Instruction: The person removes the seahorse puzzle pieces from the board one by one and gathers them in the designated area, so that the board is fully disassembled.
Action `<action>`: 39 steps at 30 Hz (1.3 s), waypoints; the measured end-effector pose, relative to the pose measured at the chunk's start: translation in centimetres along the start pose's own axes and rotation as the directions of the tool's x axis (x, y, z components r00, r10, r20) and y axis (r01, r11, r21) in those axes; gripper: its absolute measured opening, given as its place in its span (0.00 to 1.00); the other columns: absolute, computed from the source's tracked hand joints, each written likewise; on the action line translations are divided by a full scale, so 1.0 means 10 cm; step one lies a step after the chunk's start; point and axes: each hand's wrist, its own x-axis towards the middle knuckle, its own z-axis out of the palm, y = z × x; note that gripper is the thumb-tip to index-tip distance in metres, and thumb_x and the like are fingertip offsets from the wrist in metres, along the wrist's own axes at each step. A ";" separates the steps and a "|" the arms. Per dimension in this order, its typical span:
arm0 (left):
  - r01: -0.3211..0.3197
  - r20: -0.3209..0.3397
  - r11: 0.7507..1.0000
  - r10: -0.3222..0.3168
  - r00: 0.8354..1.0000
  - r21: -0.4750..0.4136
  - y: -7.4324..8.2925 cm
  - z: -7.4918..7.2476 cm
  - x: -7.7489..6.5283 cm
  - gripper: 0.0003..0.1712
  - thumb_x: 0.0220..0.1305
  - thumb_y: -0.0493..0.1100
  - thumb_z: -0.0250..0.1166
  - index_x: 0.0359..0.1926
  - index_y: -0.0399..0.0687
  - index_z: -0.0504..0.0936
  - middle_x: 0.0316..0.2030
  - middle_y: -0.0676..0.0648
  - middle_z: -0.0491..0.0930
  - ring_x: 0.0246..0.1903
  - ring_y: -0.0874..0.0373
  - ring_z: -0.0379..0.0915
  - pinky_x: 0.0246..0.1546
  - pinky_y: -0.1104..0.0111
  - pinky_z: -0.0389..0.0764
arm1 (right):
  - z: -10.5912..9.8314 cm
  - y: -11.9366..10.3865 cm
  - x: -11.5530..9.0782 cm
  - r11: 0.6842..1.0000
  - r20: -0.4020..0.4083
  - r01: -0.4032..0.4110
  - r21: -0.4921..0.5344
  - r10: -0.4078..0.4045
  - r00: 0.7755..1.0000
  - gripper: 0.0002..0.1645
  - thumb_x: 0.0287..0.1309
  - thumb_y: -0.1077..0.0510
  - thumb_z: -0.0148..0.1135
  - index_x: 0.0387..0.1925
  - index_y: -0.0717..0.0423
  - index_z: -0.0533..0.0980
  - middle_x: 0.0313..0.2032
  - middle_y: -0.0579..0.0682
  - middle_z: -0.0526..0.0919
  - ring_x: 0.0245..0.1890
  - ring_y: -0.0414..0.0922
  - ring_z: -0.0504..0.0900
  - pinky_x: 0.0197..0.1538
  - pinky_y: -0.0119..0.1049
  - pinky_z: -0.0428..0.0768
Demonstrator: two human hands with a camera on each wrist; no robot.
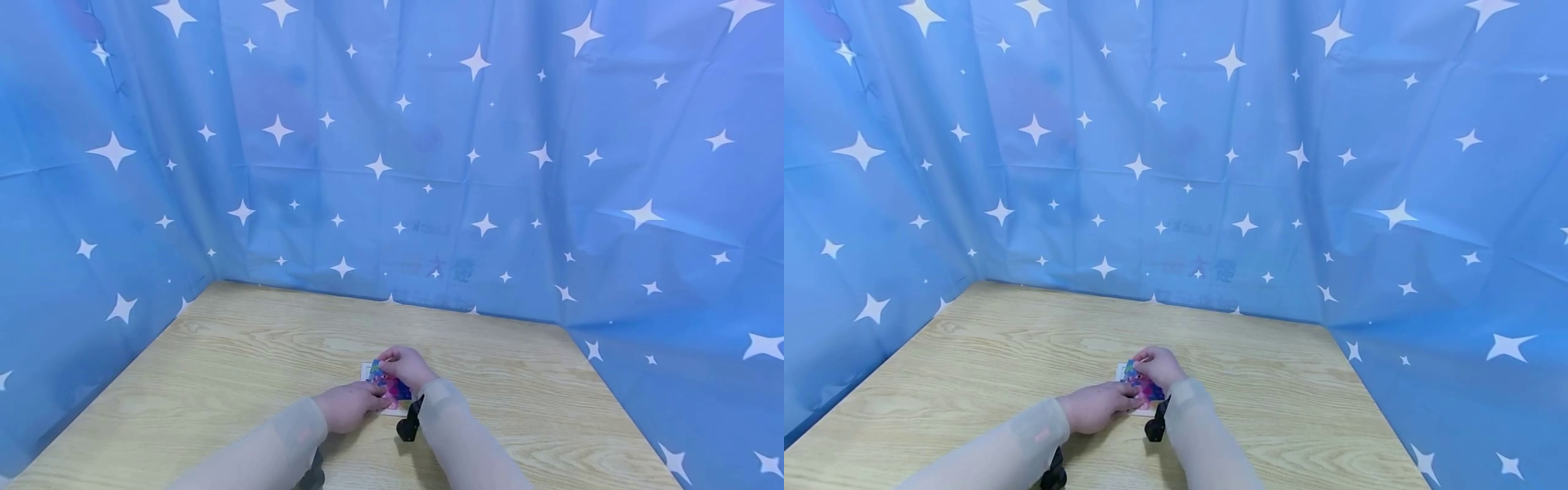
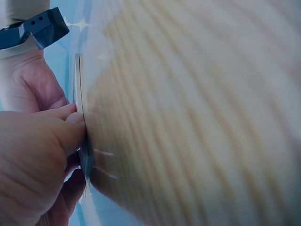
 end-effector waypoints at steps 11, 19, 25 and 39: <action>-0.021 -0.007 0.999 0.022 1.000 0.046 0.02 -0.02 -0.03 0.21 0.73 0.41 0.50 0.63 0.54 0.75 0.64 0.48 0.71 0.64 0.53 0.65 0.64 0.63 0.67 | -0.20 0.13 0.04 0.997 0.049 0.046 0.058 -0.049 0.998 0.09 0.62 0.62 0.60 0.42 0.63 0.79 0.35 0.50 0.80 0.33 0.43 0.75 0.36 0.34 0.75; 0.037 0.029 0.999 -0.037 0.999 0.010 0.02 0.00 0.00 0.22 0.74 0.43 0.50 0.65 0.60 0.73 0.65 0.51 0.69 0.65 0.54 0.63 0.65 0.62 0.67 | -0.56 0.21 -0.04 0.999 -0.014 -0.020 -0.037 0.019 1.000 0.08 0.63 0.59 0.61 0.41 0.59 0.79 0.38 0.51 0.78 0.39 0.46 0.74 0.43 0.40 0.73; 0.076 0.034 0.997 -0.075 0.997 -0.028 0.02 0.01 0.00 0.21 0.74 0.47 0.49 0.65 0.61 0.72 0.65 0.52 0.69 0.65 0.54 0.63 0.64 0.60 0.67 | -0.80 0.30 -0.10 0.996 -0.076 -0.063 -0.069 0.058 0.995 0.05 0.63 0.61 0.60 0.38 0.59 0.79 0.36 0.52 0.78 0.37 0.47 0.73 0.43 0.41 0.72; 0.083 0.013 0.995 -0.083 0.996 -0.047 0.03 0.01 -0.03 0.22 0.74 0.48 0.49 0.65 0.60 0.73 0.65 0.52 0.69 0.65 0.54 0.63 0.64 0.61 0.67 | -1.16 0.49 -0.15 0.976 -0.121 -0.120 -0.182 0.099 0.988 0.04 0.62 0.66 0.60 0.36 0.63 0.80 0.35 0.52 0.79 0.36 0.46 0.74 0.45 0.42 0.73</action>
